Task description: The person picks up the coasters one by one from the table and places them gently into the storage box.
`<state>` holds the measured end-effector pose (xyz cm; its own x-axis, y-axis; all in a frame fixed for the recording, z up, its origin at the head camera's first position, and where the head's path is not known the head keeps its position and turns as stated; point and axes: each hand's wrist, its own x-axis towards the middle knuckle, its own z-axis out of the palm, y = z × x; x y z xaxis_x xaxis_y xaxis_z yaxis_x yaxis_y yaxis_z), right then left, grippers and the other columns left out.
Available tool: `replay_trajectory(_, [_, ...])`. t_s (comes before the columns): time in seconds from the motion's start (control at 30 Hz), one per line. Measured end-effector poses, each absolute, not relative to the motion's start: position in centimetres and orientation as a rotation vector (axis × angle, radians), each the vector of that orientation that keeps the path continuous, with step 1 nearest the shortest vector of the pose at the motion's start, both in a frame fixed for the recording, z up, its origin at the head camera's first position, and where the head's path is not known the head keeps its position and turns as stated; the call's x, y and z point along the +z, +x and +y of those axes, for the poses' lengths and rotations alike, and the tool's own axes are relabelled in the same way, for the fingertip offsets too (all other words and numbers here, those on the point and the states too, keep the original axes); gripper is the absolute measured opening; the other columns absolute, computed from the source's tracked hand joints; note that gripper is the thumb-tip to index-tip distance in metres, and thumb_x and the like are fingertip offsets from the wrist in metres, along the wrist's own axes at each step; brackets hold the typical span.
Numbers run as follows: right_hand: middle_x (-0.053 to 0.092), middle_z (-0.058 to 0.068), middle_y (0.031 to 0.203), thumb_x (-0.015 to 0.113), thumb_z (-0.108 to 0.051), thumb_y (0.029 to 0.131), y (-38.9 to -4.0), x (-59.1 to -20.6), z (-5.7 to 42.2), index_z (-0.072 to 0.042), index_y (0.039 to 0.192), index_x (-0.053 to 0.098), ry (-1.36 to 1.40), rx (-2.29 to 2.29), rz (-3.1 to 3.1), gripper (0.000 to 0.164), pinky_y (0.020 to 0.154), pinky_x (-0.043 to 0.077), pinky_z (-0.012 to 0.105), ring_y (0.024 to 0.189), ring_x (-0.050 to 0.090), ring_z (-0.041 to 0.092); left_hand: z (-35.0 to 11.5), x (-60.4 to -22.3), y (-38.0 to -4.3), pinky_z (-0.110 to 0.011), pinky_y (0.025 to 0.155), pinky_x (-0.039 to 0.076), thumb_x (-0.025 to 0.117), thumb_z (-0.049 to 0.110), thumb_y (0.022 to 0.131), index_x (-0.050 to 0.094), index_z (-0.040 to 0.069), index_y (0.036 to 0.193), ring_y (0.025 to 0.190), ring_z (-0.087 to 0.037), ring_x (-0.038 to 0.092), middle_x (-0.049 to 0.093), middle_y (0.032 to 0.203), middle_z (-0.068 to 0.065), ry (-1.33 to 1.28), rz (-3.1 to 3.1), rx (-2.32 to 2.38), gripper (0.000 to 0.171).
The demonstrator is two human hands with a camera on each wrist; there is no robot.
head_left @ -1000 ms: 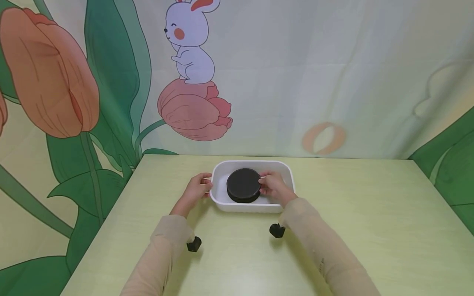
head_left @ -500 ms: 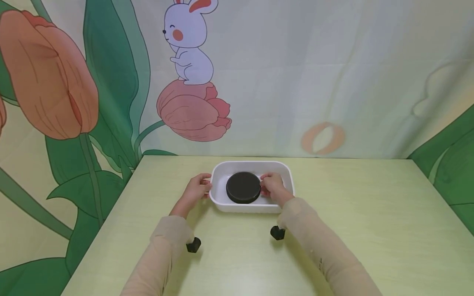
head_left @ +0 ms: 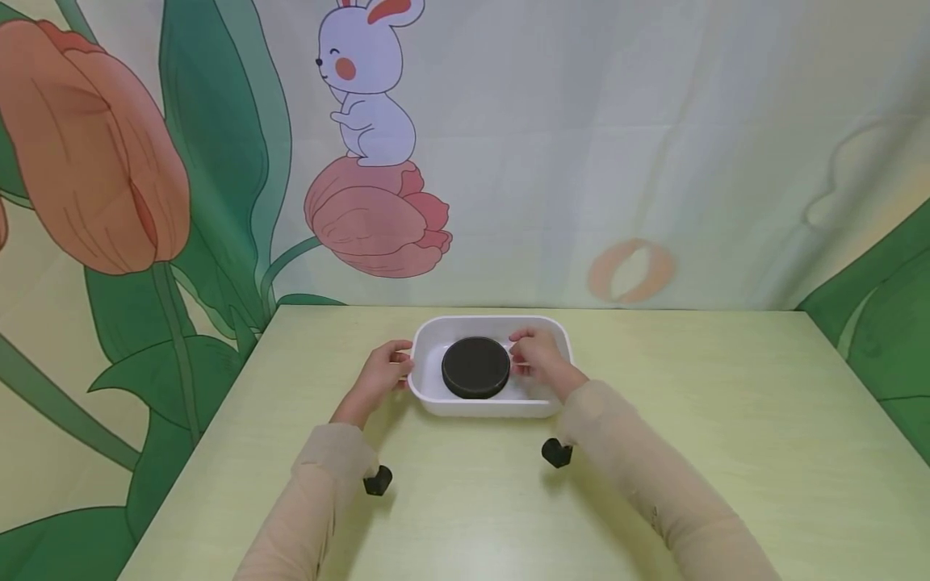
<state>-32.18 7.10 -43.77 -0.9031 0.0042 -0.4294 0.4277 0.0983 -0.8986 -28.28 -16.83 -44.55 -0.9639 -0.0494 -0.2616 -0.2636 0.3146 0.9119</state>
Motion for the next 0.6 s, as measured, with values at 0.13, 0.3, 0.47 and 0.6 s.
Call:
replay_trajectory(0.13, [0.042,0.002,0.062,0.045,0.010,0.077,-31.8,-42.9,7.6,0.006,0.113,0.046,0.372,-1.859,2.053,0.036,0.048,0.043,0.021,0.050,0.042,0.010,-16.9,-44.6,-28.4,-0.029,0.067,0.049,0.047,0.002,0.089,0.043,0.003,0.126,0.081,-0.023,0.054,0.045,0.097,-0.009,-0.291,2.382,1.719,0.037])
replay_trajectory(0.3, [0.043,0.002,0.066,0.046,0.008,0.077,-31.1,-41.7,8.6,0.005,0.110,0.047,0.299,-1.836,2.081,0.032,0.050,0.044,0.021,0.055,0.044,0.011,-17.0,-44.8,-28.5,-0.027,0.066,0.049,0.047,0.002,0.089,0.043,0.004,0.126,0.082,-0.024,0.054,0.045,0.098,-0.009,-0.302,2.369,1.723,0.037])
replay_trajectory(0.47, [0.044,0.001,0.069,0.047,0.006,0.079,-30.5,-41.1,9.6,0.001,0.105,0.049,0.234,-1.805,2.110,0.027,0.052,0.045,0.021,0.059,0.045,0.012,-17.1,-44.8,-28.6,-0.029,0.068,0.049,0.047,0.003,0.089,0.043,0.004,0.126,0.083,-0.025,0.054,0.045,0.098,-0.009,-0.312,2.360,1.723,0.037])
replay_trajectory(0.6, [0.044,0.001,0.072,0.048,0.005,0.080,-30.1,-40.8,10.4,0.000,0.104,0.049,0.164,-1.771,2.121,0.025,0.054,0.046,0.022,0.063,0.046,0.012,-17.3,-44.6,-28.5,-0.030,0.069,0.049,0.046,0.003,0.089,0.042,0.003,0.126,0.083,-0.025,0.054,0.046,0.099,-0.010,-0.301,2.370,1.707,0.037])
